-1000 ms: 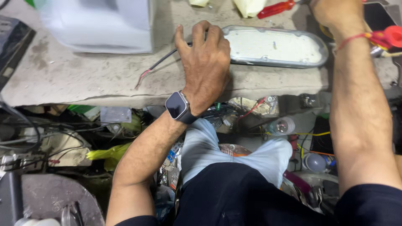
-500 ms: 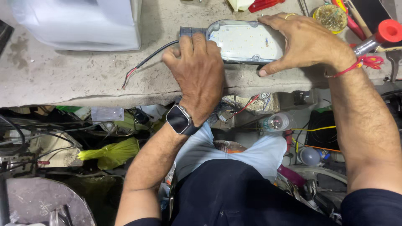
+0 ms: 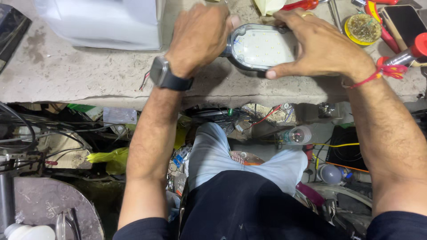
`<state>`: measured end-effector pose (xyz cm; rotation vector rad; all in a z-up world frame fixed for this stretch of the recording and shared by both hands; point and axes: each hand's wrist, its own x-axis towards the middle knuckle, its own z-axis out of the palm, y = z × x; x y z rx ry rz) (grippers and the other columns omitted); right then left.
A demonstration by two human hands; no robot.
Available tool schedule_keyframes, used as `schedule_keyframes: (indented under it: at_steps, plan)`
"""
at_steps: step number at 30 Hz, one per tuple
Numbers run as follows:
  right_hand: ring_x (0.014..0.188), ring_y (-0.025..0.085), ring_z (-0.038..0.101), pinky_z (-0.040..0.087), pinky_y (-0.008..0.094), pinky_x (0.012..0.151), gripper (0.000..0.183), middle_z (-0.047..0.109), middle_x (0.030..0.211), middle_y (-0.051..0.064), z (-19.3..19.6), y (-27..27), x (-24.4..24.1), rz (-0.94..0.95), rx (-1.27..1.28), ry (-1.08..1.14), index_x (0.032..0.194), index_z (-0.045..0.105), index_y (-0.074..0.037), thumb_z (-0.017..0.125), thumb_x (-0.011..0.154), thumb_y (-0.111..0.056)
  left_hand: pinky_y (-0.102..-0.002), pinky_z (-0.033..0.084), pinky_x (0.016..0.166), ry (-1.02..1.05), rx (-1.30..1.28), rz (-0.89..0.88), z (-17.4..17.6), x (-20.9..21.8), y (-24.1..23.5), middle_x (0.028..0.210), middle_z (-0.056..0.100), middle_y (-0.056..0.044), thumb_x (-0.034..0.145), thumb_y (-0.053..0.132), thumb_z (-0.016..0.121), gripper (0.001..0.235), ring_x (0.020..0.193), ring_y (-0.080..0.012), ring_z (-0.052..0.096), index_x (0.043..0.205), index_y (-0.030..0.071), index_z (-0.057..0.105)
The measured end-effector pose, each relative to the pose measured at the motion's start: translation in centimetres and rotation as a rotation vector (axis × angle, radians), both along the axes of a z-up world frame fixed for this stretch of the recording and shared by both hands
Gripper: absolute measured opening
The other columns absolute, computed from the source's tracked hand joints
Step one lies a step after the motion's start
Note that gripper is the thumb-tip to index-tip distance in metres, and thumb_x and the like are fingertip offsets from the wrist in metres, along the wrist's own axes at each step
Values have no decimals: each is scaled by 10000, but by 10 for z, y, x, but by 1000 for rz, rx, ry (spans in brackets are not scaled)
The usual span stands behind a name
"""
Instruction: The person uses a screwdriver to remove screws from a rectangular LED light fixture, then uses pliers to cut wires inside the fixture. The person flips the fixture over and continues to remove screws and separate the cover.
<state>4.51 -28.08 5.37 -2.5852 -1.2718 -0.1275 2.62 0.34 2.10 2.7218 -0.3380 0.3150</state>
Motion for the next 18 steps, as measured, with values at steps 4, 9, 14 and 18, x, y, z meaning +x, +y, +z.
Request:
schedule_keyframes:
  at_steps: [4, 9, 14, 18]
  plan:
    - [1252, 432, 582, 453, 494, 1062, 1086, 604, 1351, 275, 6, 39, 3, 144, -2, -68, 1458, 522, 64, 908, 680, -587, -486, 528, 763, -256, -233, -407, -15, -12, 19, 950, 684, -154, 711, 587, 909, 741, 874, -348, 680, 1138, 22, 693]
    - [1126, 412, 627, 497, 489, 959, 1088, 637, 1231, 237, 15, 73, 0, 58, -164, -27, 1398, 600, 27, 931, 569, -595, -462, 531, 873, -262, -265, -339, -28, -28, 26, 1095, 676, -69, 756, 514, 935, 708, 1071, -326, 659, 1278, 107, 684]
    - [1100, 420, 642, 514, 488, 925, 1057, 642, 1266, 228, 16, 73, -11, 56, -164, -126, 1378, 628, 11, 918, 566, -602, -463, 533, 833, -286, -257, -327, -35, -25, 27, 1072, 676, -59, 727, 560, 919, 744, 1042, -320, 661, 1272, 111, 685]
    - [1101, 404, 653, 527, 476, 917, 1019, 645, 1303, 222, 21, 73, -16, 45, -218, -164, 1375, 628, -14, 913, 590, -598, -463, 538, 811, -332, -237, -300, -36, -26, 23, 1056, 674, -44, 711, 555, 910, 742, 1020, -297, 655, 1271, 122, 688]
